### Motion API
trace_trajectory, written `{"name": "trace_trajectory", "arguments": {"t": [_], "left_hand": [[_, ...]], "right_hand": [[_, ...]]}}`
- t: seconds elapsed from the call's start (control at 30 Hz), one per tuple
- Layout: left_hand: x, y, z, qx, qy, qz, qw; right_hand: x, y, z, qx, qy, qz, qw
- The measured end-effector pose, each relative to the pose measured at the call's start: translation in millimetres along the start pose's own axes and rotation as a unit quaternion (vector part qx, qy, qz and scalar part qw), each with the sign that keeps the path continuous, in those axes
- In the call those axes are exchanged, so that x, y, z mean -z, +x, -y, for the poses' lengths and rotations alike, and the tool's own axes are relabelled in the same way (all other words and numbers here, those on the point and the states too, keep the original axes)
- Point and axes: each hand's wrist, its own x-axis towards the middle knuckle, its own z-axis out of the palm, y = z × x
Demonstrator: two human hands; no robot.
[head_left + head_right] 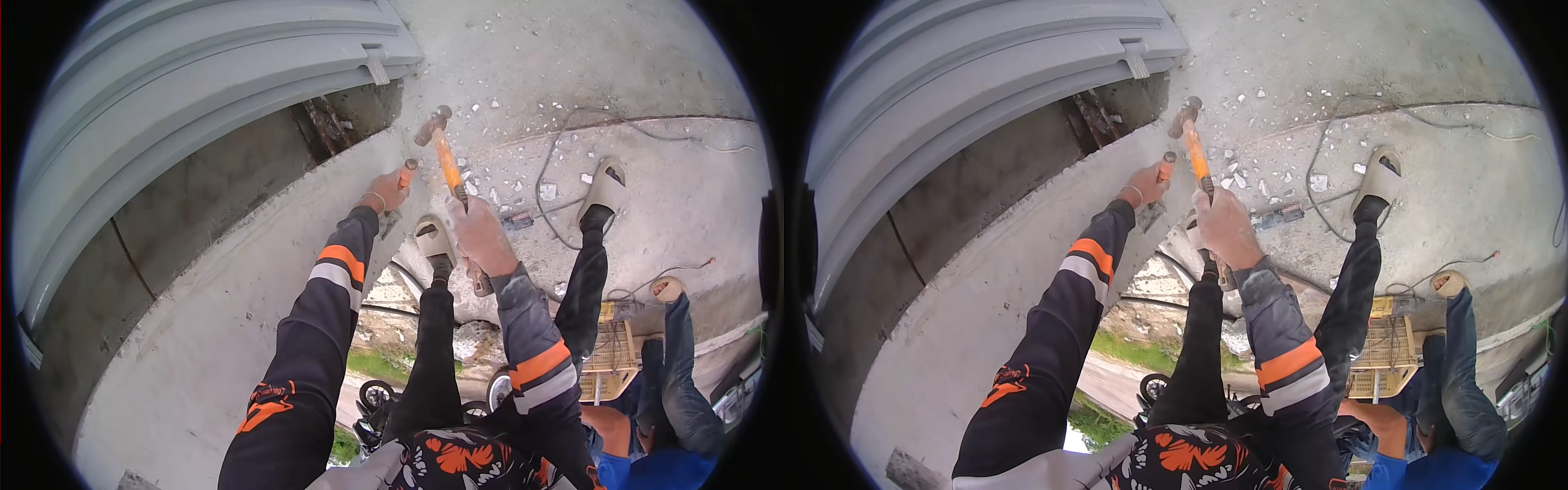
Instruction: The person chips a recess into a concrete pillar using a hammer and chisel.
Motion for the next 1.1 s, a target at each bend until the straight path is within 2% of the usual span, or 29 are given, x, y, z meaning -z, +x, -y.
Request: {"name": "trace_trajectory", "arguments": {"t": [0.07,0.13,0.2,0.27,0.3,0.33,0.37,0.4,0.43,0.53,0.57,0.63,0.7,0.73,0.8,0.83,0.87,0.9,0.97,1.1], "left_hand": [[5.9,-2.8,-1.3,-0.003,-0.009,-0.001,1.0],[13.9,-9.4,-1.9,-0.003,-0.011,0.003,1.0],[19.3,-13.6,-6.2,0.0,-0.015,0.004,1.0],[15.8,-11.1,2.8,-0.021,-0.069,-0.009,0.997],[8.3,-13.9,5.0,-0.031,-0.099,-0.012,0.995],[4.6,-22.1,1.5,-0.022,-0.075,-0.008,0.997],[4.6,-26.3,-1.1,-0.018,-0.047,-0.005,0.999],[12.8,-15.4,-0.4,-0.012,-0.021,-0.021,0.999],[6.0,-27.0,2.6,-0.003,-0.037,-0.011,0.999],[11.3,-12.9,6.9,-0.005,-0.055,0.0,0.998],[17.6,-15.9,0.3,-0.006,-0.052,0.006,0.999],[18.8,-18.9,-2.0,0.001,-0.044,0.005,0.999],[19.0,-18.6,-6.3,0.005,-0.029,-0.009,1.0],[13.3,-20.4,-3.0,0.016,-0.031,-0.001,0.999],[2.0,-18.0,2.5,0.028,-0.033,0.013,0.999],[13.2,-8.6,-1.3,0.037,-0.03,-0.003,0.999],[4.0,-28.5,-6.3,0.058,-0.032,0.005,0.998],[9.6,-24.9,-14.3,0.06,-0.025,0.006,0.998],[28.9,-32.2,-23.4,0.035,-0.104,0.008,0.994],[37.1,-31.2,-15.9,0.037,-0.108,0.015,0.993]], "right_hand": [[56.8,-13.9,74.3,-0.09,0.193,0.014,0.977],[80.5,-12.8,118.5,-0.011,0.279,-0.09,0.956],[46.4,-1.7,103.3,0.098,0.251,-0.219,0.938],[-9.3,1.0,53.0,0.135,0.151,-0.265,0.943],[-38.8,0.0,14.6,0.117,0.055,-0.231,0.964],[-57.2,-1.6,-25.4,0.056,-0.041,-0.109,0.992],[-45.7,-5.3,-22.2,-0.033,-0.045,0.02,0.998],[-24.1,-4.7,-21.1,-0.103,0.008,0.086,0.991],[-2.7,-13.6,-4.9,-0.129,0.038,0.104,0.985],[51.3,-18.8,67.0,-0.017,0.101,-0.038,0.994],[61.4,-16.2,91.7,-0.014,0.156,-0.083,0.984],[33.1,3.7,94.4,0.068,0.18,-0.197,0.961],[-9.2,8.0,54.6,0.106,0.081,-0.208,0.969],[-43.7,4.8,9.1,0.102,-0.028,-0.161,0.981],[-66.0,1.6,-54.4,0.066,-0.139,-0.007,0.988],[-44.6,4.1,-42.4,-0.014,-0.062,0.045,0.997],[-26.5,-13.0,-38.3,-0.069,-0.004,0.069,0.995],[-7.0,-30.2,-30.4,-0.127,0.052,0.087,0.987],[21.3,-51.3,-22.4,-0.149,0.119,0.056,0.98],[56.6,-53.7,-6.3,-0.162,0.131,0.02,0.978]]}}
